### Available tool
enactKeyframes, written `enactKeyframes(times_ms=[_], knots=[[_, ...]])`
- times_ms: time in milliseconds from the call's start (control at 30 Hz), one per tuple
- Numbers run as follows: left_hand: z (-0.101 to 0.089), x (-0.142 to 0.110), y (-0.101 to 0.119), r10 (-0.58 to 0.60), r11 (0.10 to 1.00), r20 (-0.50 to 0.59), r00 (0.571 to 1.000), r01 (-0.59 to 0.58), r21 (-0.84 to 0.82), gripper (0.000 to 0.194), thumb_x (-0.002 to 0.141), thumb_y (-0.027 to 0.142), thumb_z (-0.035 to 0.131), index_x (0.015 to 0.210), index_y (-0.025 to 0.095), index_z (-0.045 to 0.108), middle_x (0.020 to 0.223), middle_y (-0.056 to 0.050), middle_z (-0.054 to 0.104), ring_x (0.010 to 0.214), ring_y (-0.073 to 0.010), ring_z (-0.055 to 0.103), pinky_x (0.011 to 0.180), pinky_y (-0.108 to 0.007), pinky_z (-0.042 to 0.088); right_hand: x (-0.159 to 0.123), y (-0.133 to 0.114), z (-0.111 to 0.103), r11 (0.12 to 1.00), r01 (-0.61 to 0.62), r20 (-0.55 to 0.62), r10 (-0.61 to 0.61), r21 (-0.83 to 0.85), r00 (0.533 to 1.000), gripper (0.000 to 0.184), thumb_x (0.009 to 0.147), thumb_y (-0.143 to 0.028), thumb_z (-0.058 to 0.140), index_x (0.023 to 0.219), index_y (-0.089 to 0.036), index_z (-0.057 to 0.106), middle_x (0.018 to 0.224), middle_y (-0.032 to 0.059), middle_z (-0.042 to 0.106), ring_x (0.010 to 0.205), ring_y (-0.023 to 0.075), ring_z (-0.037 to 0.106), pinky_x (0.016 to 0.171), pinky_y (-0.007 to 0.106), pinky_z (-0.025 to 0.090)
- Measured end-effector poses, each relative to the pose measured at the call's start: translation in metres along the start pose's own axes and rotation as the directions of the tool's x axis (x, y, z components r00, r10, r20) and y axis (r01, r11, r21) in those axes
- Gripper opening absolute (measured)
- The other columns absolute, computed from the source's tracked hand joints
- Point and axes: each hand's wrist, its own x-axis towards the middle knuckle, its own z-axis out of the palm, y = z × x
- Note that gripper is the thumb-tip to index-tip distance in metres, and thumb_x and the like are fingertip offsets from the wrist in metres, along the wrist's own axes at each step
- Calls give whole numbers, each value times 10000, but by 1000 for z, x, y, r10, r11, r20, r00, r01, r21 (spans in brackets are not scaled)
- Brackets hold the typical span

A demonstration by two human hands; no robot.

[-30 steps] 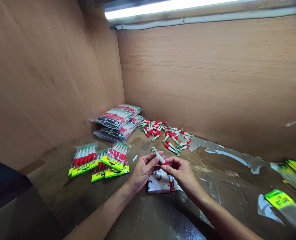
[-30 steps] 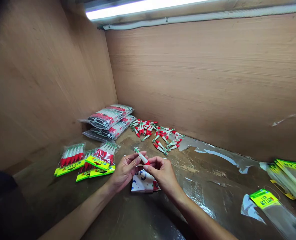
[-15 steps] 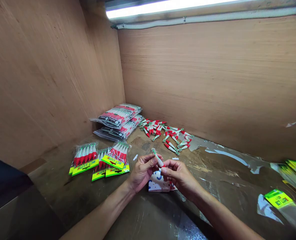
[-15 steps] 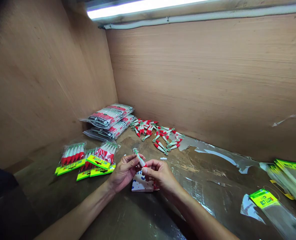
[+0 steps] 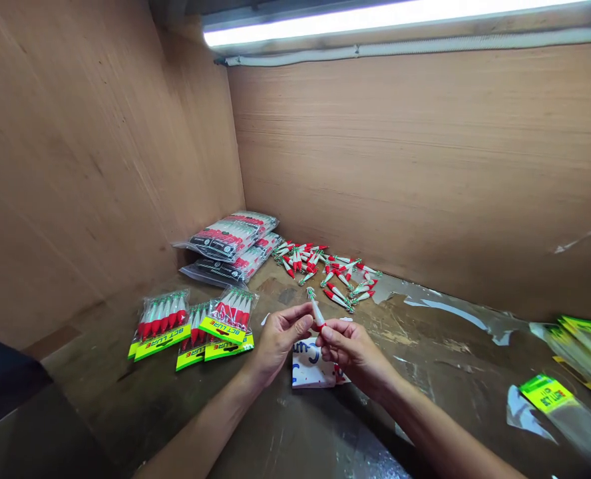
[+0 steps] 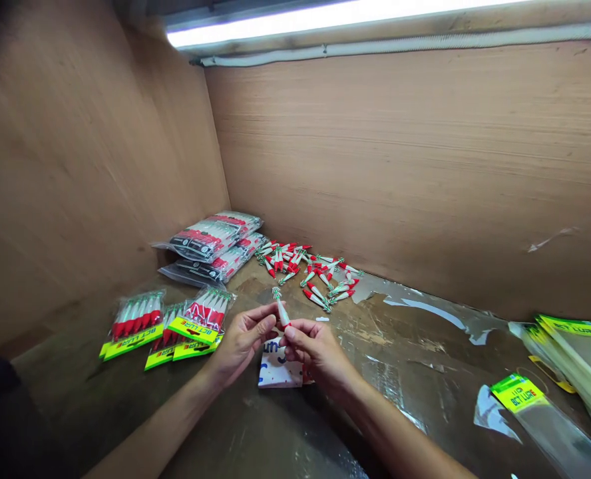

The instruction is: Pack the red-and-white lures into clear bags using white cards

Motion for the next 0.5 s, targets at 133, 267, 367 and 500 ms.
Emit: enactKeyframes(times_ms=[133,267,367,500], knots=[[-1,1,-1,8,992,-3,1000,-7,123,432,891,411,659,1231,143,676,1004,-105,737,922,-223,672,895,-355,498,4,5,-2,977,37,-35,-45,-209,998,372,757,-411,803,1007,-146,727,818,52,701,648,114,581,646,252,437],[-7,-6,3,18,818,151,988,-102,567,762,794,522,718,1449,221,468,1380,-144,567,1257,-327,523,1050,-458,402,6,-31,-22,870,188,-93,-257,-456,962,343,809,-451,723,1010,-173,729,851,47,702,696,145,581,685,288,445],[-12,-14,-2,-26,465,257,966,-216,858,1155,575,512,867,1538,295,267,1541,-122,376,1397,-361,338,1135,-513,274,-2,-76,-46,532,208,-89,-478,-821,874,263,846,-408,672,982,-199,755,887,55,707,774,182,589,713,302,425],[-17,-15,-14,-80,210,241,967,-220,953,1023,582,462,856,1478,285,394,1376,-123,521,1276,-376,454,1046,-504,362,-19,-114,-63,176,137,83,-284,-975,955,182,872,-309,630,957,-245,777,825,33,712,715,174,583,663,290,393]])
